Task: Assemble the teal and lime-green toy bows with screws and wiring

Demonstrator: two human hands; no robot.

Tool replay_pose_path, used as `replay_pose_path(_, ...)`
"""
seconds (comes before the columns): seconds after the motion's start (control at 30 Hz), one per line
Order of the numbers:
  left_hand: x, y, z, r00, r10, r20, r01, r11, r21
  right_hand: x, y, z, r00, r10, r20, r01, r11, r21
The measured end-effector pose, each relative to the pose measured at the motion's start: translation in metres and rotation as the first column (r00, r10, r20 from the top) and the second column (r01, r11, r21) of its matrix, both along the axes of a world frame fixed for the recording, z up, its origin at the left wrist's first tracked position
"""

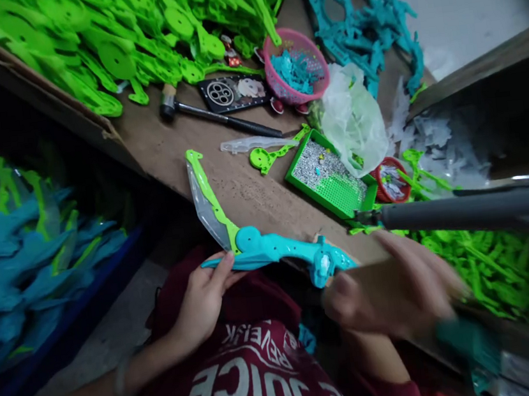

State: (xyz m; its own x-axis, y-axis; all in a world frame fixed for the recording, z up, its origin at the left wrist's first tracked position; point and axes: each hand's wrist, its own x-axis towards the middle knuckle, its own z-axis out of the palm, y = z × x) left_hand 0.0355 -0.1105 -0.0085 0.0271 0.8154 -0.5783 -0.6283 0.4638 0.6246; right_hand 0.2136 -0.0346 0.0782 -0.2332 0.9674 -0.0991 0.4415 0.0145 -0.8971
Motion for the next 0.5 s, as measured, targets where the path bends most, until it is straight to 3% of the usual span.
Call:
replay_pose_path(0.07, 0.0, -0.004, 0.002, 1.0, -0.003, -0.02, 0.003, 1.0, 0.027, -0.024, 0.006, -0.012, 0.997, 0.062, 0.036, -0.064, 0.997, 0.053)
replay_pose_path(0.1, -0.001, -0.006, 0.003, 0.999, -0.006, -0.032, 0.007, 0.999, 0.04, -0.036, 0.013, -0.019, 0.987, 0.152, 0.053, -0.154, 0.987, 0.039)
replay_pose_path(0.2, -0.003, -0.008, 0.002, 0.998, -0.018, -0.055, 0.021, 0.998, 0.064, -0.061, 0.042, -0.038, 0.873, 0.483, 0.071, -0.479, 0.875, -0.068)
replay_pose_path(0.27, -0.005, -0.007, 0.0, 0.998, -0.033, -0.056, 0.037, 0.997, 0.067, -0.066, 0.056, -0.045, 0.798, 0.6, 0.052, -0.595, 0.799, -0.086)
replay_pose_path(0.33, -0.006, -0.005, -0.003, 0.997, -0.05, -0.059, 0.054, 0.996, 0.066, -0.064, 0.061, -0.047, 0.76, 0.65, 0.027, -0.646, 0.759, -0.079)
replay_pose_path(0.4, -0.006, -0.003, -0.006, 0.997, -0.048, -0.068, 0.051, 0.997, 0.055, -0.062, 0.06, -0.049, 0.776, 0.63, 0.026, -0.626, 0.774, -0.098)
replay_pose_path(0.5, -0.004, 0.0, -0.008, 0.997, -0.02, -0.071, 0.021, 1.0, 0.006, -0.063, 0.057, -0.055, 0.862, 0.504, 0.055, -0.492, 0.858, -0.149)
